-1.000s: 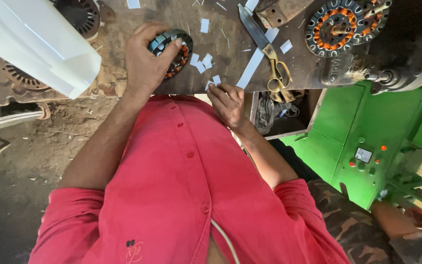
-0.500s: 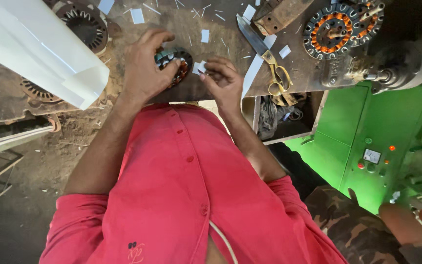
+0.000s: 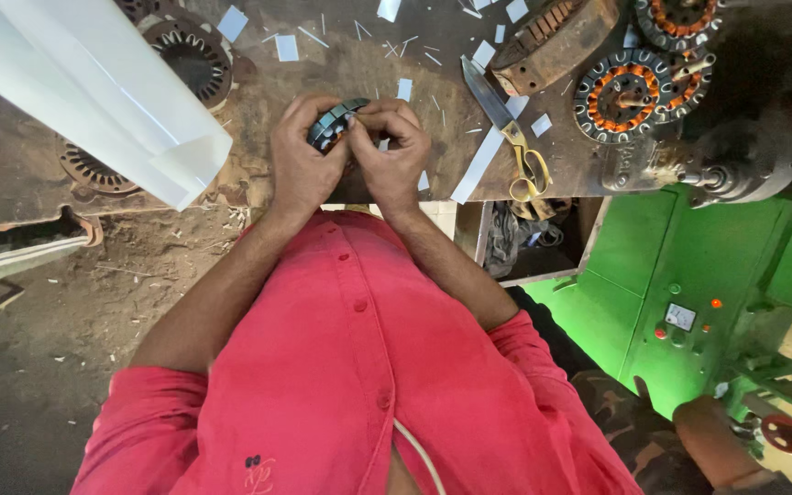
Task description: The person cuts small rectangular pieces from a white sheet using scissors and inserts them into the slots of a circular motor stator component. The person repeats this process, cutting and placing pieces into the stator on a cluttered workbench.
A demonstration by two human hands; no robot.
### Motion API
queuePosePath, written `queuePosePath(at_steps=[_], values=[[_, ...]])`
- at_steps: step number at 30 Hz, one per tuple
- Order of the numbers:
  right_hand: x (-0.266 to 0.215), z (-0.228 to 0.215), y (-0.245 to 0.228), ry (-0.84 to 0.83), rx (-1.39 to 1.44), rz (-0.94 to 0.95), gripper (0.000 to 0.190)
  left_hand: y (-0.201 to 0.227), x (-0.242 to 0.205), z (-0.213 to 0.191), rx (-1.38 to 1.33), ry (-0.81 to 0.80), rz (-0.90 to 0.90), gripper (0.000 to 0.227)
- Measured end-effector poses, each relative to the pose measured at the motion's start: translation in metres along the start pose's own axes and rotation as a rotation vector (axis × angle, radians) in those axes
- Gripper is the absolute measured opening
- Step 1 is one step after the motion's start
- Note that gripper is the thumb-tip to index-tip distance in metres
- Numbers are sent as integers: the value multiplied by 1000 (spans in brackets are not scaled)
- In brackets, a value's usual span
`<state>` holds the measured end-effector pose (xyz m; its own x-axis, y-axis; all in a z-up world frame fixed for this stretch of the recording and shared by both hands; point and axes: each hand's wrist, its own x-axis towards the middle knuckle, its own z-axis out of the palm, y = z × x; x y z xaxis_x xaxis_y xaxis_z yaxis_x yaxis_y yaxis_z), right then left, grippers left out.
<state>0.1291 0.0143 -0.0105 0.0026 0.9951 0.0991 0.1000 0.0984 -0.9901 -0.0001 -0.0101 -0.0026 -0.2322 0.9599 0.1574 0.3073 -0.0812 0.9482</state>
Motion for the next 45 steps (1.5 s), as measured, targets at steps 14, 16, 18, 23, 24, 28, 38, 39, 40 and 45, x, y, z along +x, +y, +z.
queuePosePath(at_steps=[14,16,18,23,24,28,38,39,40,45], values=[[-12,-103,4,-107,-409,-67,17,16,6,-4,34,13,11,16],[-32,-117,7,-199,-524,-197,22,14,6,-3,53,4,8,17],[-51,-124,11,-313,-773,-370,35,12,7,-3,64,-6,16,17],[-69,-131,37,-356,-922,-573,30,4,8,1,54,1,21,18],[-69,-136,38,-386,-926,-586,33,4,8,1,78,-1,33,18],[-68,-149,32,-414,-965,-394,39,8,10,-4,42,-36,-43,17],[-5,-70,23,-130,232,152,18,13,18,-10,108,-177,-10,39],[-2,-65,20,-159,210,156,19,13,14,-8,85,-140,-18,38],[0,-60,17,-187,188,161,19,12,10,-6,63,-103,-26,37],[4,-42,10,-245,233,149,13,-1,-7,3,-20,37,-18,39]])
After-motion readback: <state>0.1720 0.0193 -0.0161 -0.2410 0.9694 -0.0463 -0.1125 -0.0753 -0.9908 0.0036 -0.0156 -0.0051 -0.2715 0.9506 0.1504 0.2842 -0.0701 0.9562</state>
